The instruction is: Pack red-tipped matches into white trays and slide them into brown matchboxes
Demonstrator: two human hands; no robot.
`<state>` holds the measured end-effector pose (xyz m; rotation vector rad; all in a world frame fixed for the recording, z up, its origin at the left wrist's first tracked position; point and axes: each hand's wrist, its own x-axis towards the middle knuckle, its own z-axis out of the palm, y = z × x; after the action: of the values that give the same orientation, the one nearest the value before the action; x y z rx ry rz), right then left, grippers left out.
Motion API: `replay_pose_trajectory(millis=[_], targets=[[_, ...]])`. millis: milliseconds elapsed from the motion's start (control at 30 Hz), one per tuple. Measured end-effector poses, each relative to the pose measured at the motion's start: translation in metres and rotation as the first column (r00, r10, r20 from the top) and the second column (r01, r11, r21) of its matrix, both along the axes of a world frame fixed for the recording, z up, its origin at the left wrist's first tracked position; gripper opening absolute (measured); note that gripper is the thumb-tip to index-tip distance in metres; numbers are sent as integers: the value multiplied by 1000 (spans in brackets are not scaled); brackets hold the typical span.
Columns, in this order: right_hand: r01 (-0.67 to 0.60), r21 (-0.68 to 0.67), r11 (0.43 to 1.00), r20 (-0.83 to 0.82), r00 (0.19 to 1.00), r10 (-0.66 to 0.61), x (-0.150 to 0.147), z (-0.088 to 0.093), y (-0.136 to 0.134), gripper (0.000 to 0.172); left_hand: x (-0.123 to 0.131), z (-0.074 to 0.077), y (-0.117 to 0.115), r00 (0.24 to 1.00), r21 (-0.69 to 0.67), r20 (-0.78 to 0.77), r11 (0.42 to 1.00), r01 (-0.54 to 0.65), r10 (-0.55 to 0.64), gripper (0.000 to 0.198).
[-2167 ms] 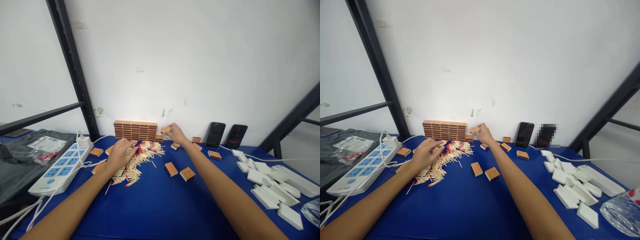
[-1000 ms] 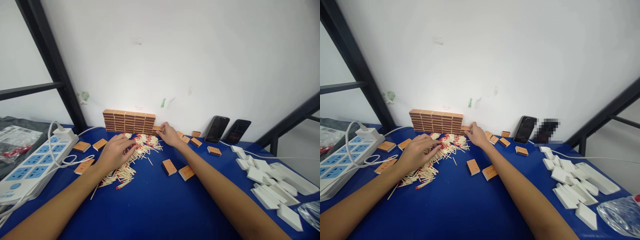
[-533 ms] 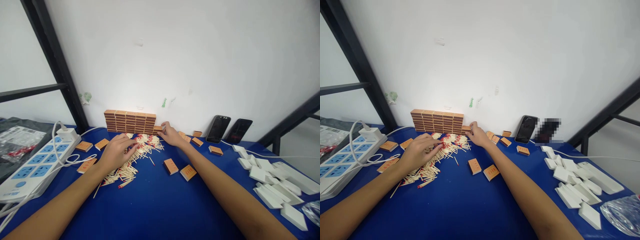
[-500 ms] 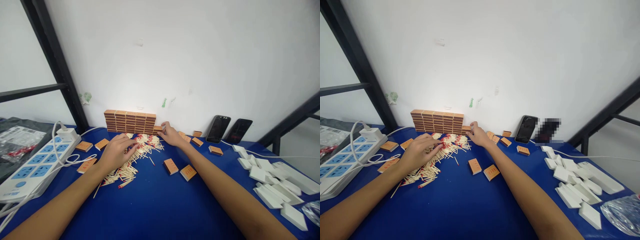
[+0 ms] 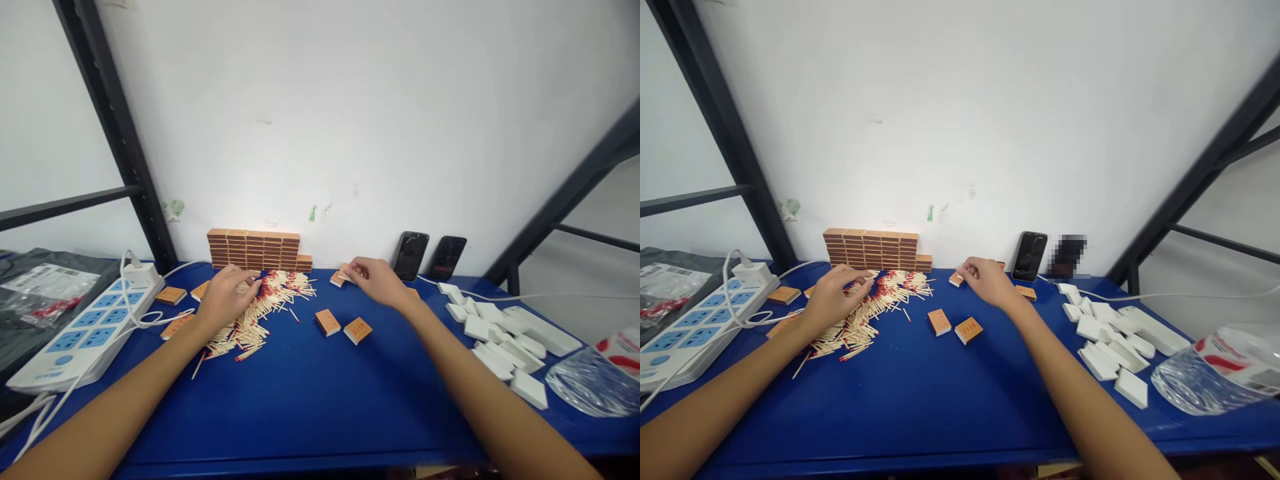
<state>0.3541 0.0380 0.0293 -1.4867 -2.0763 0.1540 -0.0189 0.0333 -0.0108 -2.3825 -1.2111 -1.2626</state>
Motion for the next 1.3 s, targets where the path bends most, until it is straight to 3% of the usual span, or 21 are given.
replay_pose_trajectory(millis=[67,133,300,500,700,800,900,1000,1100,1200,1300], targets=[[31,132,991,5,999,-32,-4,-12,-15,37,0,-1,0,999,-47,44,999,-18,20,26],[2,160,987,103,994,-19,-8,-22,-19,41,0,-1,-1,997,-80,61,996,-36,41,25],[80,260,962,234,962,-143,7,-33,0,14,-4,4,-1,992,-33,87,996,-88,91,26],[109,181,977,297,942,-160,43,-39,14,23,-20,13,6,965,-29,29,965,-260,261,33],[119,139,983,377,912,-164,38,-46,16,60,-40,23,12,885,-21,32,886,-464,464,42],[148,92,985,399,900,-173,38,-49,16,57,-41,23,13,887,-46,15,887,-460,461,42],[168,126,978,426,881,-207,45,-40,16,41,-33,20,12,936,-51,-47,935,-351,349,40],[270,162,949,443,840,-315,64,-20,13,32,-28,19,11,960,-56,-107,962,-266,259,42],[458,223,860,375,775,-510,92,-1,8,30,-34,23,11,914,-7,-171,927,-374,368,45],[591,80,803,332,743,-580,118,6,5,28,-49,27,12,780,-1,-351,833,-553,518,48],[582,-186,792,370,788,-492,138,2,6,26,-62,21,15,679,-18,-480,768,-641,555,50]])
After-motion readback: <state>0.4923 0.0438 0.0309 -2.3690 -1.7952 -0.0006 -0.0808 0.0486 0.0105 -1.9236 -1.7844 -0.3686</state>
